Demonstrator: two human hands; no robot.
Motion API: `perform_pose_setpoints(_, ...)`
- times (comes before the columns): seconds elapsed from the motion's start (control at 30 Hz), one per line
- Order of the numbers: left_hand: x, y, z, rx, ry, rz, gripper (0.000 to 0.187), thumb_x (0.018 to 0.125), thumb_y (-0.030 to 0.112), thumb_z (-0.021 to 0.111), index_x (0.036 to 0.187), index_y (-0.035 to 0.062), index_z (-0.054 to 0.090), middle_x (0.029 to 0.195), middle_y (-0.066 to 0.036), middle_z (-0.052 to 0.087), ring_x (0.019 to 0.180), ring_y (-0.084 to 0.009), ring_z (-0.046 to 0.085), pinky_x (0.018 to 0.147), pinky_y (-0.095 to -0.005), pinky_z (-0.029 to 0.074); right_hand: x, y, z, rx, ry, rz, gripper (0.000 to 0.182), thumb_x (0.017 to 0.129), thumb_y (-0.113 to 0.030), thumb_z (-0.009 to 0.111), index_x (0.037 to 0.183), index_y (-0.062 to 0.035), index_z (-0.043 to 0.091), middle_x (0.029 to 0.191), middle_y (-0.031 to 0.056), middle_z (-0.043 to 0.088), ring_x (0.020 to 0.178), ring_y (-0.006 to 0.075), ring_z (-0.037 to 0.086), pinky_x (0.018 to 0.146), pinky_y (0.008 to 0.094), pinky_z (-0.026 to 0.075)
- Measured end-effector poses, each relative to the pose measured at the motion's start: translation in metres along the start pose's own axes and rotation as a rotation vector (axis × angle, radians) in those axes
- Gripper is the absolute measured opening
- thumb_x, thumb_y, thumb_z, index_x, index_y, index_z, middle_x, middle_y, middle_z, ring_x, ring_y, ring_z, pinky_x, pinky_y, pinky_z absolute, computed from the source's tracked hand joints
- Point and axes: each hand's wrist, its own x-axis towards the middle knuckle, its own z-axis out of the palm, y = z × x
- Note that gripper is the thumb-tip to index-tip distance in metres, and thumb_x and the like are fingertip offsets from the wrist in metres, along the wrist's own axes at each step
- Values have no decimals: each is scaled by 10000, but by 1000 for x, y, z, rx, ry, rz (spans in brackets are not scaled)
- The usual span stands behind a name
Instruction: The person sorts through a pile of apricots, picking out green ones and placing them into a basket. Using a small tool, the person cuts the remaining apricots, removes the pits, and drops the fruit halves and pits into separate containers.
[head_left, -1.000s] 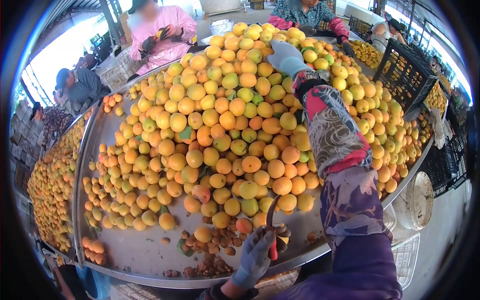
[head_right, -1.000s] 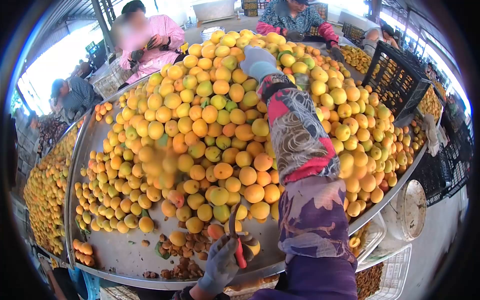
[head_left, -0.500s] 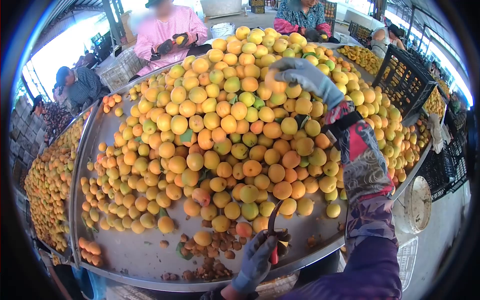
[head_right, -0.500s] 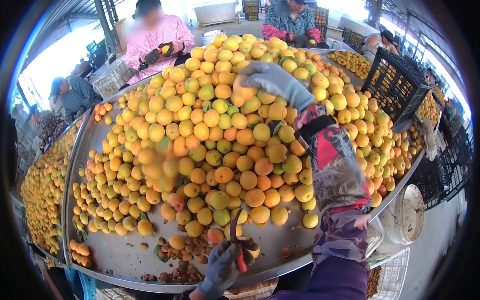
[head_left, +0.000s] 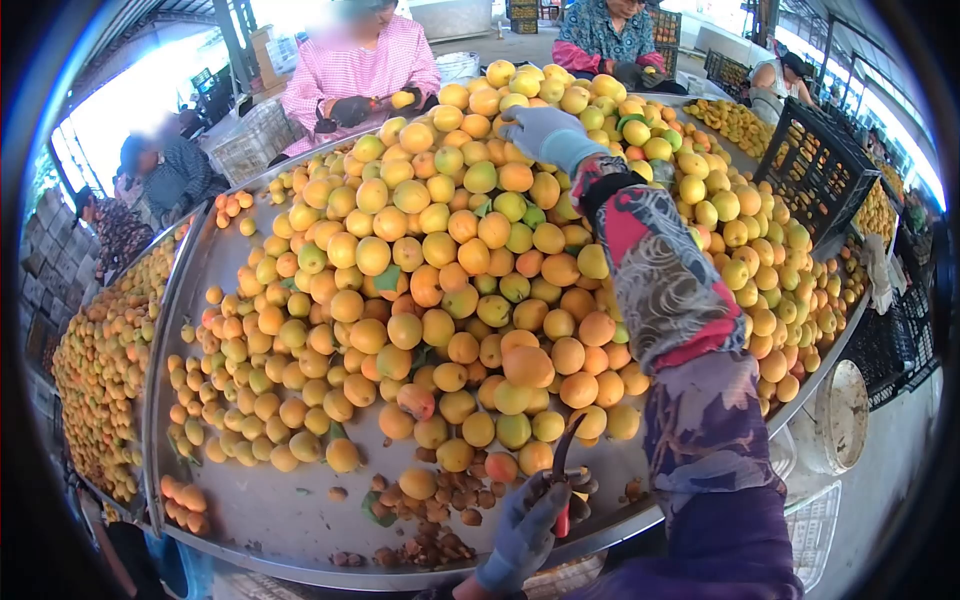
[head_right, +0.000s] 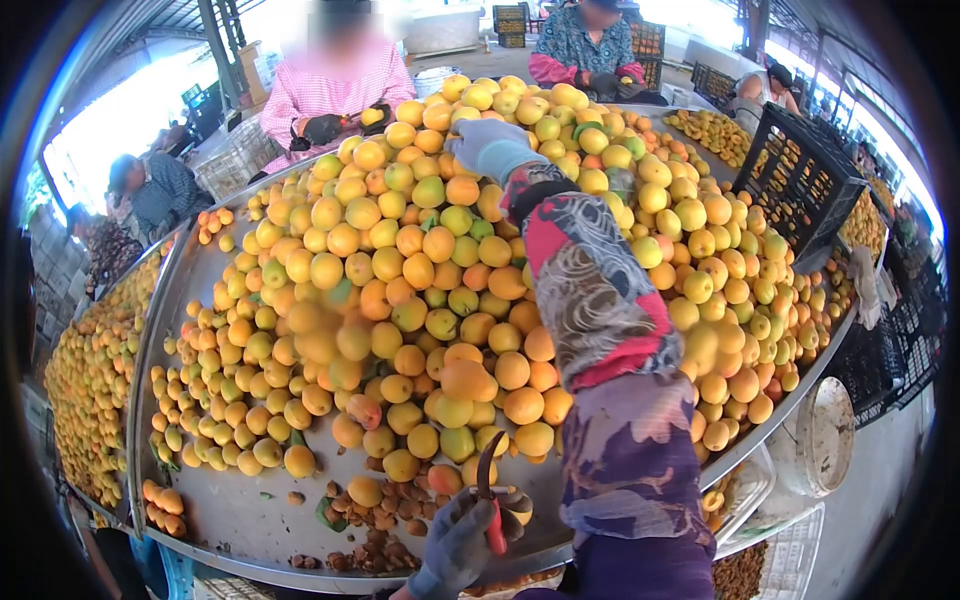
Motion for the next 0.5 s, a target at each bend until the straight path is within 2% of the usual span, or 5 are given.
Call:
perform_pose_setpoints(0.07, 0, -9, -8, 32, -9, -16, 319, 967, 220, 527, 1188, -7, 565, 1053, -85, 648, 858, -129, 597, 785, -256, 468, 12, -11, 6, -119, -55, 67, 391, 907, -376, 470, 1277, -258, 520, 1154, 67, 635, 1049, 284, 607, 861, 437, 482)
perform_pose_setpoints(0.17, -2, -7, -8, 71, 4, -71, 318, 965, 200, 529, 1205, -6, 560, 1064, -72, 645, 865, -112, 583, 795, -245, 459, 20, -18, 11, -139, -45, 41, 402, 897, -343, 473, 1285, -247, 510, 1159, 89, 630, 1060, 297, 602, 861, 439, 483)
perform_pose_setpoints(0.37, -4, -8, -6, 71, -42, -38, 346, 959, 217, 549, 1218, -11, 555, 1076, -57, 645, 839, -85, 570, 779, -224, 454, 33, -27, 21, -164, -25, 85, 354, 860, -330, 522, 1185, -196, 572, 1157, 79, 632, 1081, 298, 593, 843, 446, 489)
perform_pose_setpoints(0.43, -4, -4, -2, 92, 26, -97, 347, 958, 224, 549, 1216, -7, 560, 1016, -49, 650, 817, -64, 555, 746, -204, 439, 37, -27, 25, -200, -16, 67, 354, 852, -339, 533, 1170, -191, 579, 1133, 83, 643, 1046, 298, 612, 834, 437, 493)
perform_pose_setpoints(0.5, -4, -1, -8, 139, -3, -123, 346, 957, 223, 546, 1216, -6, 562, 978, -43, 648, 804, -57, 547, 728, -196, 428, 42, -24, 23, -227, -17, 69, 354, 849, -351, 537, 1168, -205, 577, 1118, 88, 647, 1026, 296, 620, 828, 434, 495)
